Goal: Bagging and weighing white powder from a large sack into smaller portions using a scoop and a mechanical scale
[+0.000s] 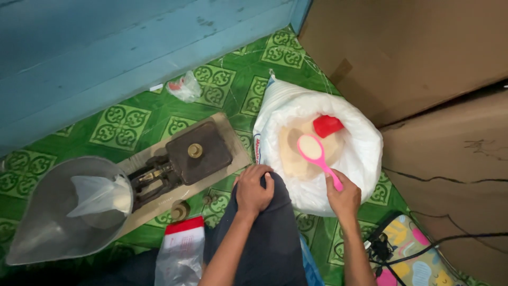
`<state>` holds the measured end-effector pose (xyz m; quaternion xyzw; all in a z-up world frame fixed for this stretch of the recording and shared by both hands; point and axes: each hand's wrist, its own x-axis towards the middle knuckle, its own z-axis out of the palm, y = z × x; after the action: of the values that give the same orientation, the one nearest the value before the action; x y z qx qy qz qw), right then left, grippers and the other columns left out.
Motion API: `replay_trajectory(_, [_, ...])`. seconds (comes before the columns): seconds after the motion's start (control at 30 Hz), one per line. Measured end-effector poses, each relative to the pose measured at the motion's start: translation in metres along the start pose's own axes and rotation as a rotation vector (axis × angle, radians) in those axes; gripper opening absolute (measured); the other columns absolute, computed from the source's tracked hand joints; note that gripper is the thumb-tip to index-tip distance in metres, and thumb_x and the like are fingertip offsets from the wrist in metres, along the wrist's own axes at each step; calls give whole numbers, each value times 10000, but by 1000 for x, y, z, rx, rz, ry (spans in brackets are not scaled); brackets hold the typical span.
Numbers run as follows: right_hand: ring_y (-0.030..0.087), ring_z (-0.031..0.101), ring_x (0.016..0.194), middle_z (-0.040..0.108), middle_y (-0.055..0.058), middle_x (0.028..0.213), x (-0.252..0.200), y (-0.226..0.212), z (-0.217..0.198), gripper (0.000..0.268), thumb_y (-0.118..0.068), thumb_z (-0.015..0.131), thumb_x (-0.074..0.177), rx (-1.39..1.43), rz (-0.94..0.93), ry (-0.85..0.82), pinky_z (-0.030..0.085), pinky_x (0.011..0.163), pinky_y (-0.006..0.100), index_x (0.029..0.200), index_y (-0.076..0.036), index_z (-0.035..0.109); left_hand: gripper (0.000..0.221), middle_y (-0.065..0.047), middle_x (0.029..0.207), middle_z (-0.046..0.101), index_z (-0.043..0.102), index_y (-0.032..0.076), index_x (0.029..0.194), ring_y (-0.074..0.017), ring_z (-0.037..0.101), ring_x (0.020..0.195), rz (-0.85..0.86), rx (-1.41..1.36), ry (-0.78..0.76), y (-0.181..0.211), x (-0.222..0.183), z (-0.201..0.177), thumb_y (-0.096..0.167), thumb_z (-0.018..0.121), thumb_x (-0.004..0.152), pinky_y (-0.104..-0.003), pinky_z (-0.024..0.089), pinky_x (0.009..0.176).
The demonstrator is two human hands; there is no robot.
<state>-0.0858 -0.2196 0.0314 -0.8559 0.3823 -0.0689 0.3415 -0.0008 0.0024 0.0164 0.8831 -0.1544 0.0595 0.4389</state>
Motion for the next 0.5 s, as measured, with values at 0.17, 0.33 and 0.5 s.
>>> replay_trajectory(0.17, [400, 673, 940, 727, 159, 864, 4, 2, -13, 279, -373, 693, 863, -45, -36, 4, 521, 801, 472, 1102, -248, 764, 143, -8, 835, 705, 695, 210, 850, -252, 688, 859, -4, -20, 21, 1, -1, 1, 171, 560, 825, -375, 522, 798])
replay_trajectory(0.33, [402, 666, 679, 652, 138, 596, 7, -33, -45, 242, -341, 731, 831, -95, -142, 19, 504, 652, 448, 1044, -238, 778, 117, -25, 808, 702, 693, 191, 835, -273, 687, 814, -6, -23, 61, 5, 0, -4, 161, 581, 818, -385, 529, 759])
replay_trajectory(0.5, [279, 607, 516, 562, 62, 463, 4, -85, -70, 198, -313, 764, 794, -164, -304, 42, 486, 560, 360, 987, -274, 767, 111, -60, 875, 706, 690, 168, 884, -306, 687, 867, 2, -38, 78, 3, -7, -5, 153, 594, 832, -416, 530, 772])
